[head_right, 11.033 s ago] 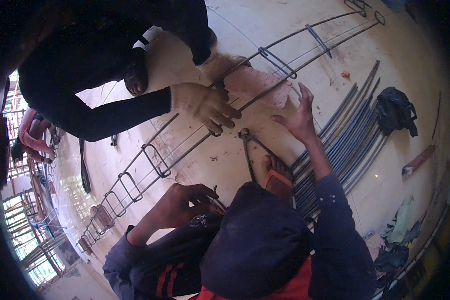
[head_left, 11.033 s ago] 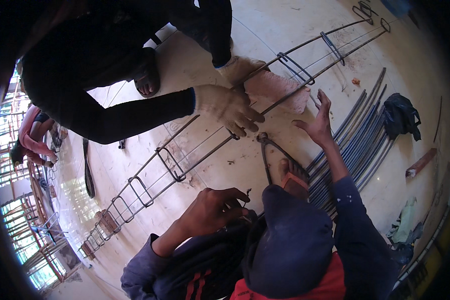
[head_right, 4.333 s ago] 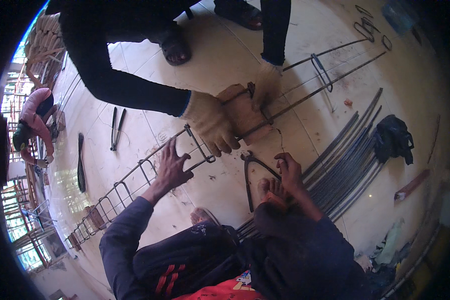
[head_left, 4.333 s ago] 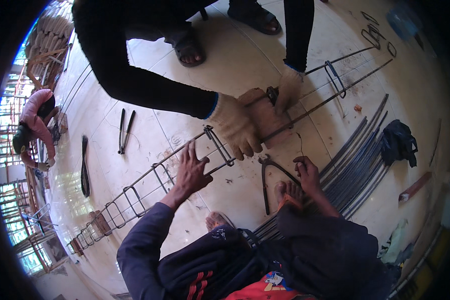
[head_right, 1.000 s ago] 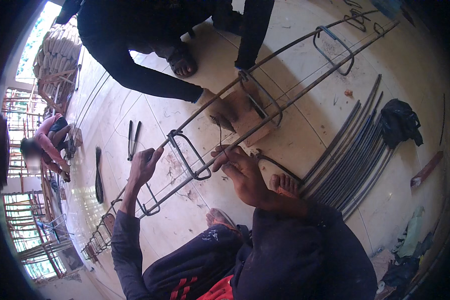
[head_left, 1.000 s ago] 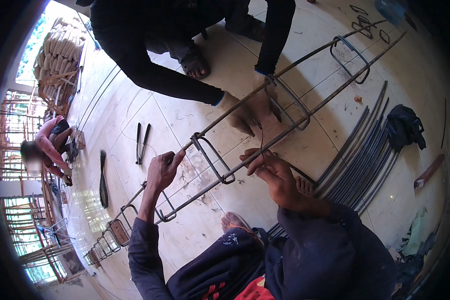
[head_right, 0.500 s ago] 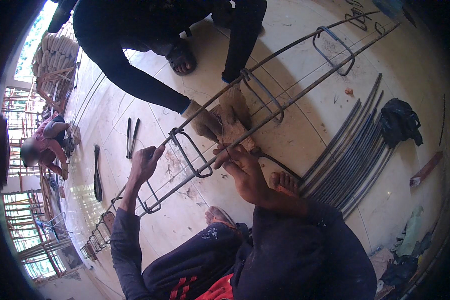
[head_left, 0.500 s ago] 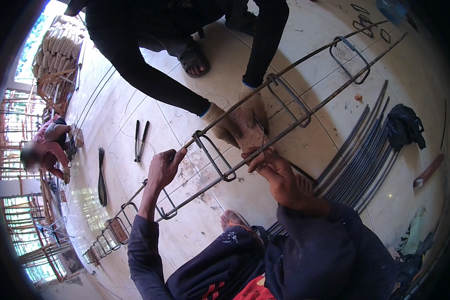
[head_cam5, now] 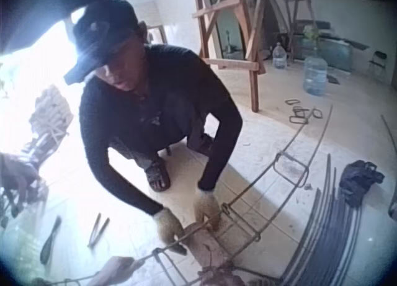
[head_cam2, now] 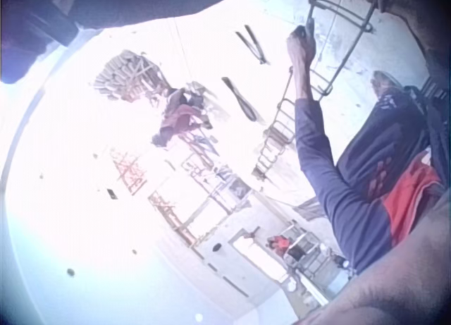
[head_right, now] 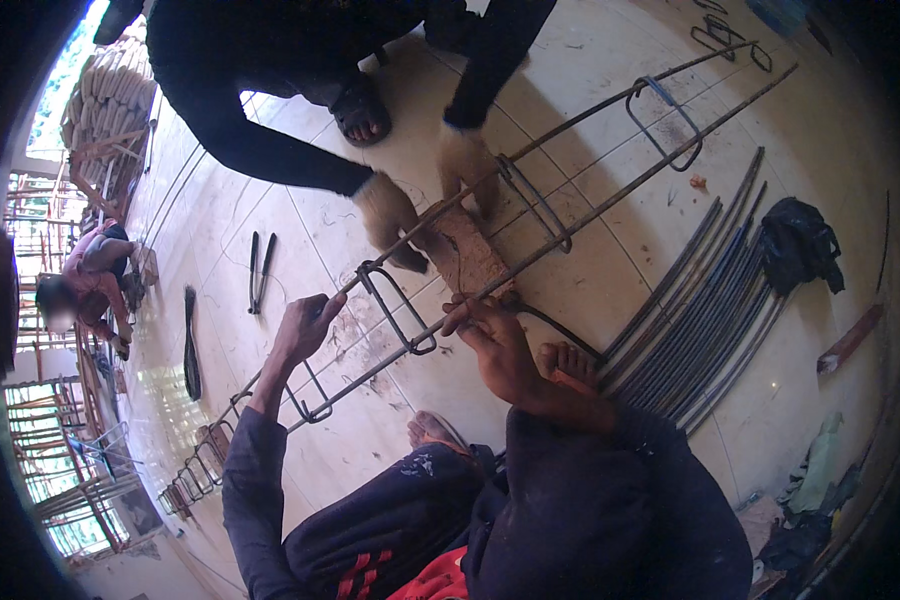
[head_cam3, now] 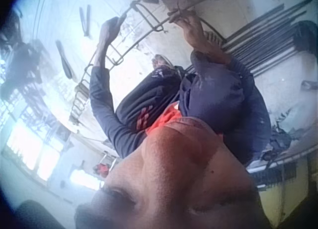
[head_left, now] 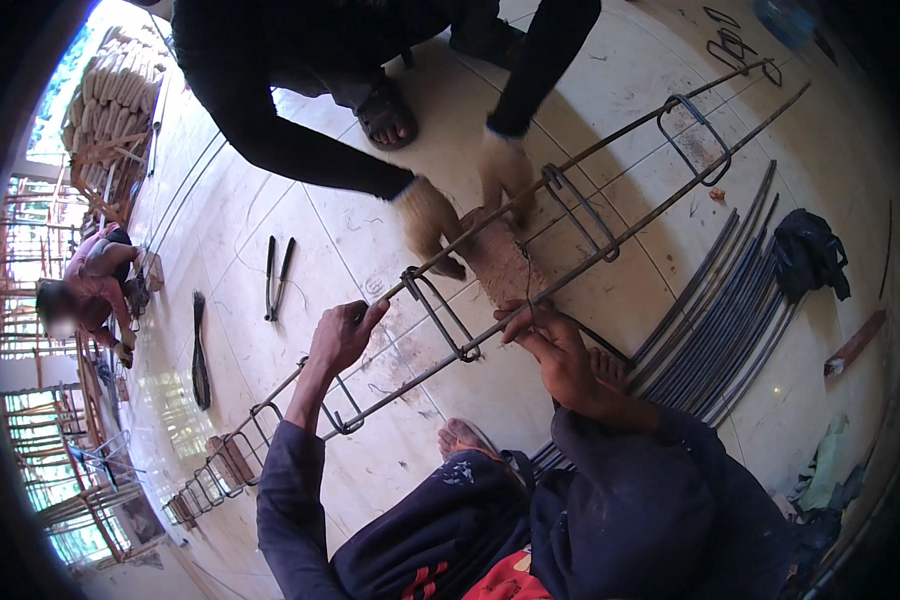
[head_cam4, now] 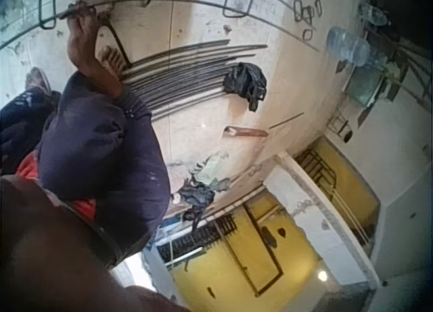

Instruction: The person assembles a metal frame by hand, bending and twisting wire ties to secure crossbars to the main rails. They use pliers to tighten connections and adjust the frame on the floor.

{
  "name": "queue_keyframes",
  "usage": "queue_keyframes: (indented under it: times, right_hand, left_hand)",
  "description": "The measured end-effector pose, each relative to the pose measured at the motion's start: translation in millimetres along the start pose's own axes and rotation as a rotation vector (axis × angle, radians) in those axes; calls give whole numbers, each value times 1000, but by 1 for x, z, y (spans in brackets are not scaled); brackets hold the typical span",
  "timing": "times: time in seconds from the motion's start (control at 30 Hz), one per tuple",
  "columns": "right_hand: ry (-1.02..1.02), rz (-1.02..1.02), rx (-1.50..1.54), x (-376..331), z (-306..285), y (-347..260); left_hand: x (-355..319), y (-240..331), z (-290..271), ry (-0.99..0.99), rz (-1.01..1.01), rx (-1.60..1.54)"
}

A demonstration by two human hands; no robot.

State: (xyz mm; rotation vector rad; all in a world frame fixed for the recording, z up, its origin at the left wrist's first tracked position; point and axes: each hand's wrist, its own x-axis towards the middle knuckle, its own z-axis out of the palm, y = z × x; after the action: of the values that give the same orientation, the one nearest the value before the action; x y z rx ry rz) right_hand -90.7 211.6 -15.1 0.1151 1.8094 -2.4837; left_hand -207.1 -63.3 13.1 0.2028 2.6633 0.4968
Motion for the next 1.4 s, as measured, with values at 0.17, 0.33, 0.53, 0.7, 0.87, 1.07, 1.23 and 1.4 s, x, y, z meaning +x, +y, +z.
queue_keyframes:
  times: [0.17, 0.33, 0.53, 0.7, 0.87, 1.07, 1.23, 1.4]
  right_hand:
    - [61, 53, 16, 1, -2, 10]
    - [70, 125, 21, 6, -14, 45]
    - [111, 130, -12, 7, -18, 61]
    - [58, 129, -107, 19, -15, 46]
    - [-19, 120, 177, 21, -3, 23]
    - [-71, 380, 140, 21, -15, 11]
    - [-140, 421, 35, 7, -19, 35]
    - [-131, 374, 34, 5, -13, 36]
  left_hand:
    - [7, -3, 11, -53, -6, -2]
    - [22, -14, 37, -132, -1, -13]
    - [24, -13, 47, -172, -30, 46]
    - [34, -20, 41, -118, -20, 16]
    - [52, -36, 55, -139, 11, 43]
    - [52, -37, 58, -173, 4, 51]
    - [47, -35, 57, -178, 37, -8]
    - [37, -43, 55, 95, 147, 98]
